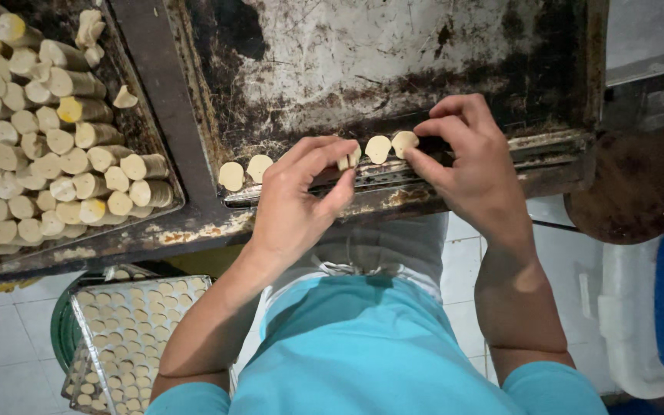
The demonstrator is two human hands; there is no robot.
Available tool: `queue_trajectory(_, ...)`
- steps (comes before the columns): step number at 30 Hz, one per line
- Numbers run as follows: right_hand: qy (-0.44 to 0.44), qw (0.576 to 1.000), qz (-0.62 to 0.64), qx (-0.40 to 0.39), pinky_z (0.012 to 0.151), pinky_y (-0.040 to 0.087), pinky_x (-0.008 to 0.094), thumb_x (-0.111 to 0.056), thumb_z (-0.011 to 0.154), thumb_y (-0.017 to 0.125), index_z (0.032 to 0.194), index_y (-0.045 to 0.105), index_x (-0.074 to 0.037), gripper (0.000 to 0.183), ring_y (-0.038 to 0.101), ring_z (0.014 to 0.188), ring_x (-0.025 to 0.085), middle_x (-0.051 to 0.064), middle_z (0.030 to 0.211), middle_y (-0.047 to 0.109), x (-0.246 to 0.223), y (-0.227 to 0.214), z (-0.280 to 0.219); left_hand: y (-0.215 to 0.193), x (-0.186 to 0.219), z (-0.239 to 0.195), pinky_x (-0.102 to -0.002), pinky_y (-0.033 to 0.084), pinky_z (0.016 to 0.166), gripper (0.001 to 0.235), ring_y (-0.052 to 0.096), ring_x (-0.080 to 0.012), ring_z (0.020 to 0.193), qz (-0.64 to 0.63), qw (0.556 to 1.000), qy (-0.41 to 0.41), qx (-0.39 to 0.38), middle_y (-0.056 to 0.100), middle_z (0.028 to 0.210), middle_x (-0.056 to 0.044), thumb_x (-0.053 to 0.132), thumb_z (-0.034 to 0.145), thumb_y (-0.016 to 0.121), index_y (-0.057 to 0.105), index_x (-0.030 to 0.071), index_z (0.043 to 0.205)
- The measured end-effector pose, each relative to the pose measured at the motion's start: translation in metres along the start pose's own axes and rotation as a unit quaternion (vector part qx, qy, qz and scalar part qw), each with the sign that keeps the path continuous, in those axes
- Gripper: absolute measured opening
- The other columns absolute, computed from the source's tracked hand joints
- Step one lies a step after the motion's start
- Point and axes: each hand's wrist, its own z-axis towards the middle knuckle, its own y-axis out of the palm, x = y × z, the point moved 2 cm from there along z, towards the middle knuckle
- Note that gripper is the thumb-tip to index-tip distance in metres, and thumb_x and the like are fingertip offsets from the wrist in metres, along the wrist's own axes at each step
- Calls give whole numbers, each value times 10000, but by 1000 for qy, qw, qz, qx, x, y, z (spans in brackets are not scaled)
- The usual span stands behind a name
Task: The person separates small, round dough pieces from cylindrical logs by hand. They place the separated dough pieces onto a metal tray, arranging them in neat rows.
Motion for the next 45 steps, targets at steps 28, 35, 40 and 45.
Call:
queue_trajectory(28, 4, 998, 65, 6, 921, 525, 375, -158, 901, 821, 967, 732, -7, 186, 633, 1126, 281, 130, 1181, 630, 14, -22, -8, 64, -25, 18, -284, 615, 890, 86, 716, -135, 991, -366, 923, -116, 17, 729, 1178, -165, -57, 960, 703, 635, -27, 1003)
queue_trajectory(35, 13, 995, 96, -33, 902, 537, 346, -110, 936, 771, 998, 723, 10, 143, 646, 1119, 254, 134, 1221, 601, 15, -13, -10, 62, -25, 17, -281, 623, 870, 90, 724, -133, 978, -293, 948, -122, 27, 758, 1170, -194, -47, 976, 710, 621, -37, 971)
queue_trajectory(40, 75, 997, 24, 6, 848, 535, 354, -137, 897, 833, 932, 721, 10, 188, 652, 1034, 253, 120, 1136, 620, 27, -22, -8, 59, -27, 20, -269, 629, 835, 67, 743, -131, 973, -333, 933, -133, 23, 729, 1210, -170, -32, 967, 700, 634, -24, 973)
queue_trajectory(45, 26, 991, 127, -19, 839, 551, 339, -133, 914, 803, 1025, 742, -10, 177, 661, 1042, 228, 116, 1175, 628, 16, -29, -11, 79, -17, 23, -241, 594, 837, 73, 682, -93, 997, -340, 934, -91, -55, 694, 1283, -131, -32, 959, 707, 689, -32, 1029)
